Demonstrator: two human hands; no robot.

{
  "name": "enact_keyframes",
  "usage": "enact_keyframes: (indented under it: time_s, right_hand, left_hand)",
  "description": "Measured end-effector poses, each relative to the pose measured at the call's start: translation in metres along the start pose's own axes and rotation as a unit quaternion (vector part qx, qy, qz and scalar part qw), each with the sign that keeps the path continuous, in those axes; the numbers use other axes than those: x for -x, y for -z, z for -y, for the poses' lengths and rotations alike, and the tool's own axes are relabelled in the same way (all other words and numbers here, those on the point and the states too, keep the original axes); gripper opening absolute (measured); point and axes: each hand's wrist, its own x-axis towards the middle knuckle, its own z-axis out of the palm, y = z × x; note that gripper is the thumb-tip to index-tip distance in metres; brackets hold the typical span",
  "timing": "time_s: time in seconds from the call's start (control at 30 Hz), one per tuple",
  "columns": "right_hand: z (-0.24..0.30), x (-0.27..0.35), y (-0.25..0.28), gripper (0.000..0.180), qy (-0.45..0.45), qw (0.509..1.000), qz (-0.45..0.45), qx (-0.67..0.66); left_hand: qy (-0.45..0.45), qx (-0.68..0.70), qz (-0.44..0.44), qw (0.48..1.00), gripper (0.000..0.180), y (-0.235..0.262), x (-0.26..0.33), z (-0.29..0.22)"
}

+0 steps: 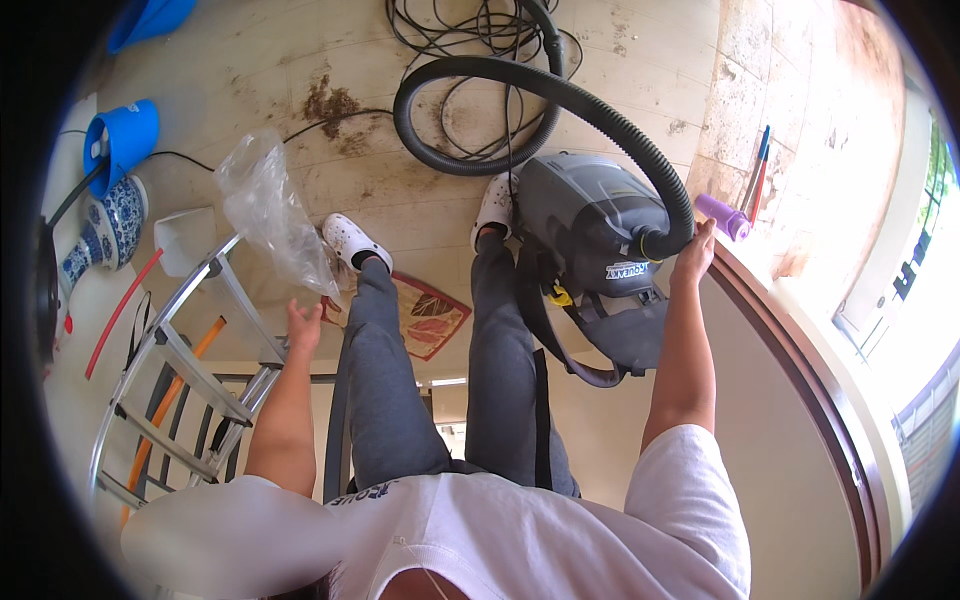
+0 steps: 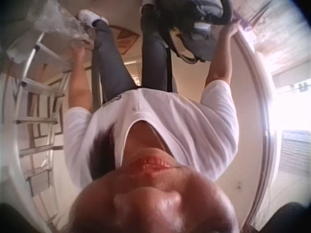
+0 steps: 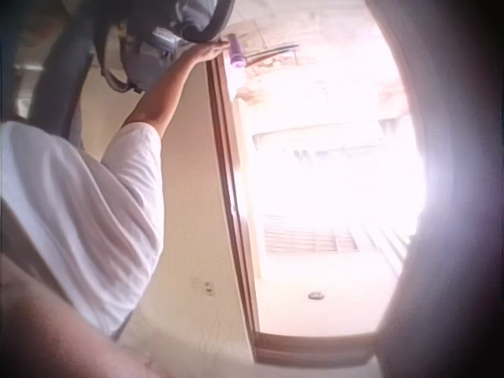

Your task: The person assembles a backpack vacuum cleaner by inserting a filter bag, attaching the motor unit, connecting the hose, and plugging in the power cord. The person then uses the vacuum to clean debris from the floor.

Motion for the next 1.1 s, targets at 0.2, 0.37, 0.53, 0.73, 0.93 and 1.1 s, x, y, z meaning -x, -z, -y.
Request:
enact_keyframes:
  time_s: [0.2, 0.37, 0.53, 0.73, 0.93, 1.1]
  right_hand:
    - [0.028, 0.064, -0.025, 0.073, 0.151, 0.955, -0.089, 0.24]
    - [0.04, 0.144, -0.063, 0.083, 0.215, 0.915, -0.032, 0.341]
    - [0.052, 0.285, -0.102, 0.067, 0.34, 0.847, 0.202, 0.354]
    - [0.028, 0.378, -0.094, 0.061, 0.259, 0.858, 0.296, 0.331]
    - [0.01, 0.382, -0.056, 0.059, 0.138, 0.899, 0.255, 0.327]
    - [-0.005, 0.356, -0.019, 0.056, 0.092, 0.914, 0.225, 0.326]
  left_hand:
    - [-0.086, 0.067, 0.04, 0.993, 0.076, -0.022, 0.031, -0.025]
    - [-0.092, 0.182, 0.064, 0.977, 0.077, -0.011, 0.043, -0.023]
    - [-0.108, 0.152, 0.006, 0.983, 0.079, 0.027, 0.011, 0.042]
    - [-0.034, 0.118, 0.002, 0.992, 0.077, 0.121, -0.02, 0.042]
    - [-0.072, 0.084, -0.013, 0.994, 0.076, 0.165, -0.052, 0.027]
    - [-0.07, 0.111, 0.033, 0.991, 0.076, 0.148, -0.045, -0.002]
